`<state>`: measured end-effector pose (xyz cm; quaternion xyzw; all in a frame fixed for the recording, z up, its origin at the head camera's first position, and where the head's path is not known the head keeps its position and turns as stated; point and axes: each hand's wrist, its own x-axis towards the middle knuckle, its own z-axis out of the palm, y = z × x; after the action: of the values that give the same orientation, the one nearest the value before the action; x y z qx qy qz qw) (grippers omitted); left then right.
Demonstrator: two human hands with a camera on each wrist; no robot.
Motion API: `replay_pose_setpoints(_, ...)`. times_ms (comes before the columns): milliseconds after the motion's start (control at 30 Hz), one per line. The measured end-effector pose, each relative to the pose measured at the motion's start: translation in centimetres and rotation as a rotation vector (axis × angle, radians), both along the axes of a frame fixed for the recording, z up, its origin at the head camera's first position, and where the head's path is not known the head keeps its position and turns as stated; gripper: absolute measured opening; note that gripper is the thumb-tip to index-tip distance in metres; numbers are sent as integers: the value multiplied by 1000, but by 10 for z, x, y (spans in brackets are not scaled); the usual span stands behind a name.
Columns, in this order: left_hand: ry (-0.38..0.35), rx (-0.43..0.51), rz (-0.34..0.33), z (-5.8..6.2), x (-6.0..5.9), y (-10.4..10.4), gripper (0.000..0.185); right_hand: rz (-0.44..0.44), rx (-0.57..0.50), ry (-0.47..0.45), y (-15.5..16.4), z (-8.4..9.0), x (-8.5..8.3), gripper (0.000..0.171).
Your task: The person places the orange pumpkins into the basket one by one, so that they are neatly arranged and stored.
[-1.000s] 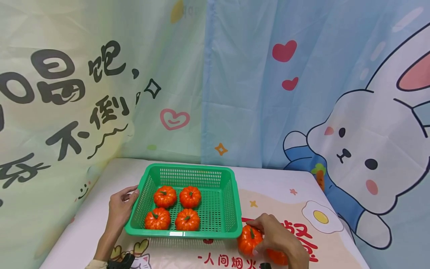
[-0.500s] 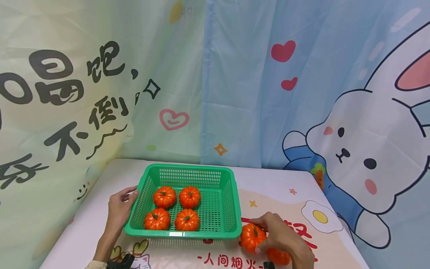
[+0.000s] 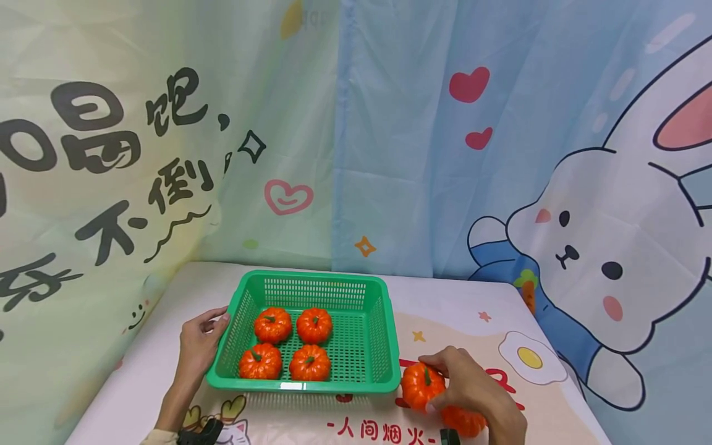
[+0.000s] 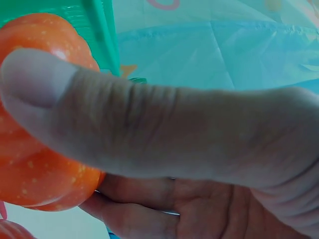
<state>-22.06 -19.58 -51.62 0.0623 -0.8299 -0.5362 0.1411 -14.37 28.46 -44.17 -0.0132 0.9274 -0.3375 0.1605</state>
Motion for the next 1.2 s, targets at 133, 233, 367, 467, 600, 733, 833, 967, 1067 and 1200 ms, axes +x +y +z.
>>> replay_pose_setpoints(133, -4, -1, 1, -1, 0, 0, 34, -4, 26, 13, 0, 3, -2, 77)
replay_pose_setpoints(233, -9, 4, 0, 0, 1, 1, 34, -26, 58, 18, 0, 5, -3, 77)
replay_pose_setpoints(367, -15, 11, -1, 0, 0, 2, 34, -54, 96, 19, 1, 9, -4, 77)
replay_pose_setpoints(467, -17, 14, -1, 0, 0, 2, 34, -56, 107, 22, 0, 12, -5, 78)
replay_pose_setpoints(600, -12, 10, -4, 0, 0, 1, 34, -48, 106, 33, 1, 15, -4, 77)
replay_pose_setpoints(733, -9, 7, -3, -1, 1, 1, 34, -28, 109, 55, 1, 19, -4, 78)
replay_pose_setpoints(833, -9, 6, 0, 0, 1, 1, 34, -22, 108, 68, 1, 22, -4, 79)
replay_pose_setpoints(967, -4, 7, 3, 1, 0, 1, 34, -14, 95, 73, 0, 25, -5, 80)
replay_pose_setpoints(1067, -2, 9, 3, 2, 1, 1, 34, 2, 88, 79, -1, 27, -5, 80)
replay_pose_setpoints(1200, -4, 10, 2, 2, 1, 1, 34, 13, 97, 90, -2, 29, -6, 79)
